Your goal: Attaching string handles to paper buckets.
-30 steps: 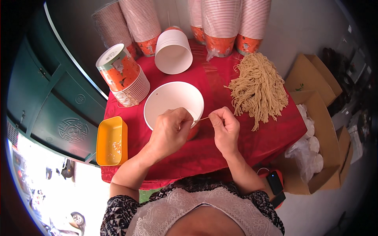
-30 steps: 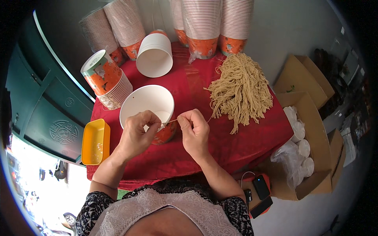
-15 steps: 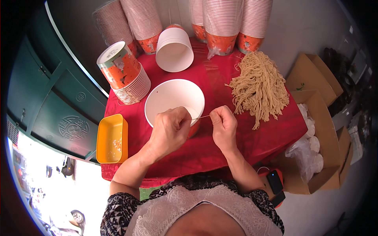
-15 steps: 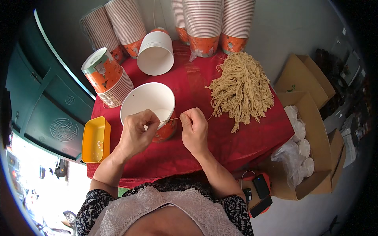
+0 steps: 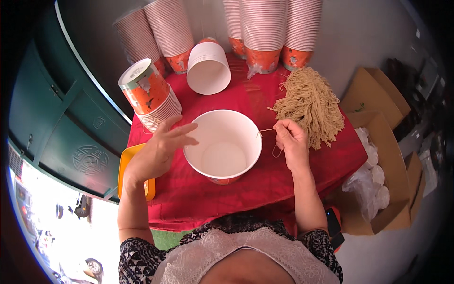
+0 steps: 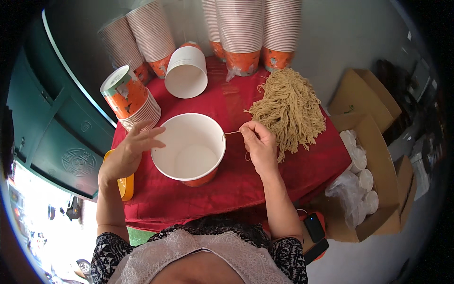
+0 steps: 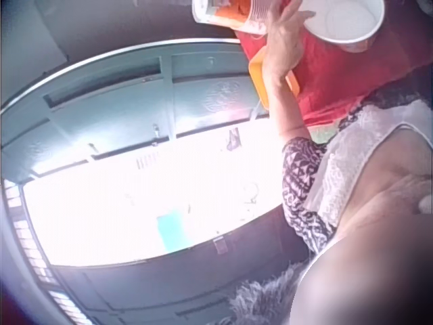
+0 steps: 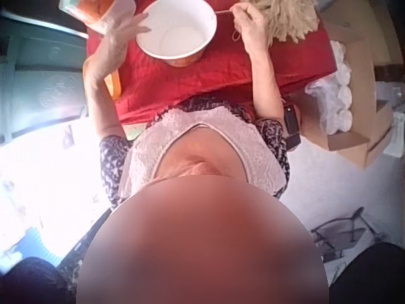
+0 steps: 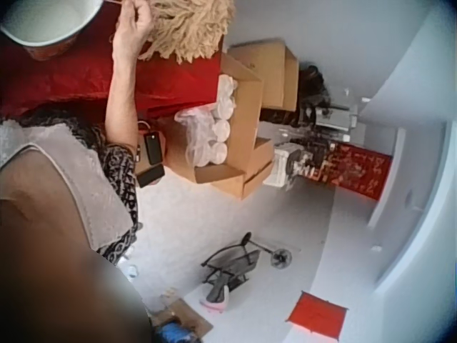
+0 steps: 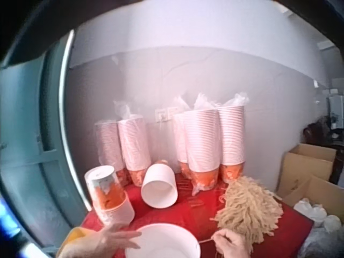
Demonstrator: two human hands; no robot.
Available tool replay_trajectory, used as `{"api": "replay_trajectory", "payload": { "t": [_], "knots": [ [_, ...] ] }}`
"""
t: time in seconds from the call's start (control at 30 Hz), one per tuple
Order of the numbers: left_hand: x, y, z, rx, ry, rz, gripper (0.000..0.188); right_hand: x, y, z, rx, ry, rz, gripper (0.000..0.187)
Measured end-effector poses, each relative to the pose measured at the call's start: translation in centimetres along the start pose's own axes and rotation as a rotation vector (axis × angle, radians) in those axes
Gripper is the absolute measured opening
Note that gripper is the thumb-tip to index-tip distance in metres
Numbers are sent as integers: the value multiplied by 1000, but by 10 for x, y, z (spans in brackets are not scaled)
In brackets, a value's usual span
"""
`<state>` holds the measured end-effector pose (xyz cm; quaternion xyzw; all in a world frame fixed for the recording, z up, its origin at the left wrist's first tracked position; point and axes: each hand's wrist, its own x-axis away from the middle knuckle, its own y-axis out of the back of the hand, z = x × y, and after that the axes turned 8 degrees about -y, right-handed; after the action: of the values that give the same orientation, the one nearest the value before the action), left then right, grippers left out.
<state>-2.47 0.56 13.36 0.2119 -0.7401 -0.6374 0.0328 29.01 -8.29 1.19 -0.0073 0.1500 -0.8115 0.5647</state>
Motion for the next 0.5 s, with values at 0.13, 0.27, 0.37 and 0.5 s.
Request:
{"api": "replay_trajectory", "payload": {
  "t": [0.13,0.27,0.37,0.5],
  "knots": [
    [8,-12,-3,19,-33,50,35,1,2,11,-4,0,43,13],
    [11,-12,-11,-128,-49,-11,22,16,-9,28,-97,57,56,14],
    [13,-8,-23,-238,-12,-33,11,40,-19,41,-48,174,107,12],
    [10,-25,-42,-202,-111,-151,8,60,-31,39,-141,149,314,19]
  ]
}}
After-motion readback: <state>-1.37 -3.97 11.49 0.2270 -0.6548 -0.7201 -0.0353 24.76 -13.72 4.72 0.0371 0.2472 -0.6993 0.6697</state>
